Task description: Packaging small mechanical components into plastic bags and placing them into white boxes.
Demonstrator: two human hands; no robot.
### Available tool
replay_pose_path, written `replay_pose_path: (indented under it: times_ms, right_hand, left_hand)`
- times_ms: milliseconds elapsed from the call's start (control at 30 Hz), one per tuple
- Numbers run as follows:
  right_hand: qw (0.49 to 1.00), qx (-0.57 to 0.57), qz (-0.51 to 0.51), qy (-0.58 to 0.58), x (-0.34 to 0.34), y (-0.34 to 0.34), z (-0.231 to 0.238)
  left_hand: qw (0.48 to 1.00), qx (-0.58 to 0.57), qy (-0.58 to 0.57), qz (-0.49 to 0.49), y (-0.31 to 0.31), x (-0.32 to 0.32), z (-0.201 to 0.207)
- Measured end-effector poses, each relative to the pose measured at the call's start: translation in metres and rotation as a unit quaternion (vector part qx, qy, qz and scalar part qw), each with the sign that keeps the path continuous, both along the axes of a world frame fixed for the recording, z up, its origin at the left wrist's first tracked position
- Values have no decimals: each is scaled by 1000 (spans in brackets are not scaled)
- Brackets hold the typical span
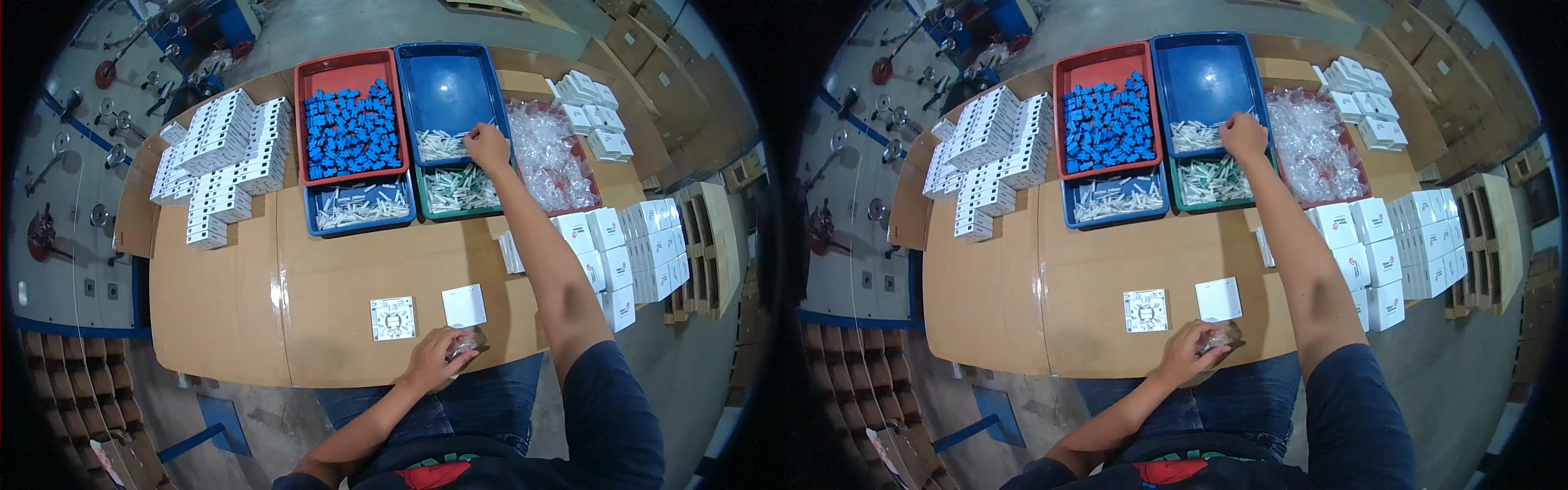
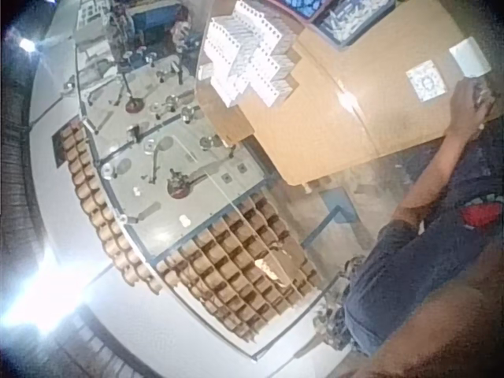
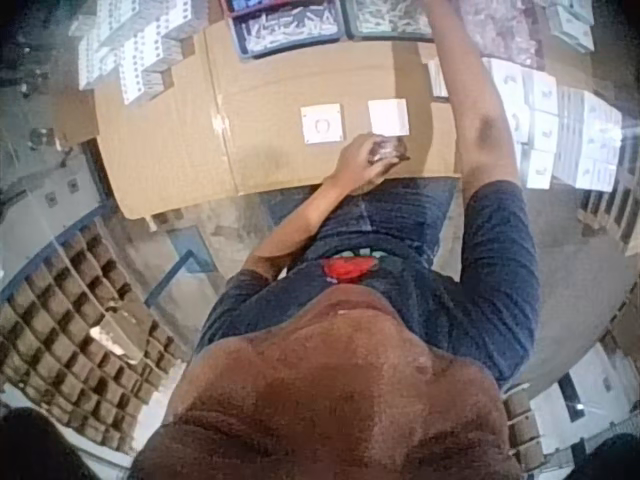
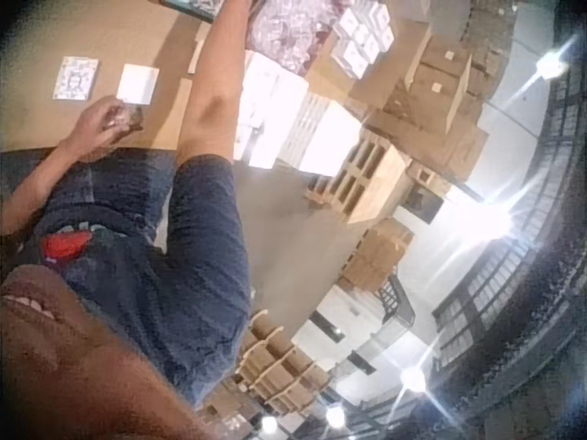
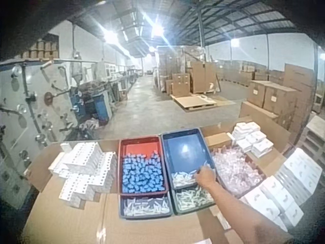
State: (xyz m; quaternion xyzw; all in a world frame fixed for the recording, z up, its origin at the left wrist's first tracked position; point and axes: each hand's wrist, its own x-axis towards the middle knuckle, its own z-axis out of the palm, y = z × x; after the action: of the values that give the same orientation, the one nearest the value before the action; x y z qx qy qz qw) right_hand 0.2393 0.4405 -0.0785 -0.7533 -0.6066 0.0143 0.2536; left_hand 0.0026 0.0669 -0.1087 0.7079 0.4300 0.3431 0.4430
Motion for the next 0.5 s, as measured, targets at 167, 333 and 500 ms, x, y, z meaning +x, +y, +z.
replay_pose_path:
  times_ms: [167, 333, 500]
  right_hand:
    - [989, 34, 9, 147, 16, 8, 9]
    - [966, 58, 52, 246, 29, -16, 31]
    - [913, 86, 124, 379, 14, -91, 69]
  left_hand:
    - [997, 72, -26, 11, 3, 1, -4]
    - [998, 25, -55, 7, -4, -1, -7]
    - [977, -97, -168, 90, -13, 6, -12]
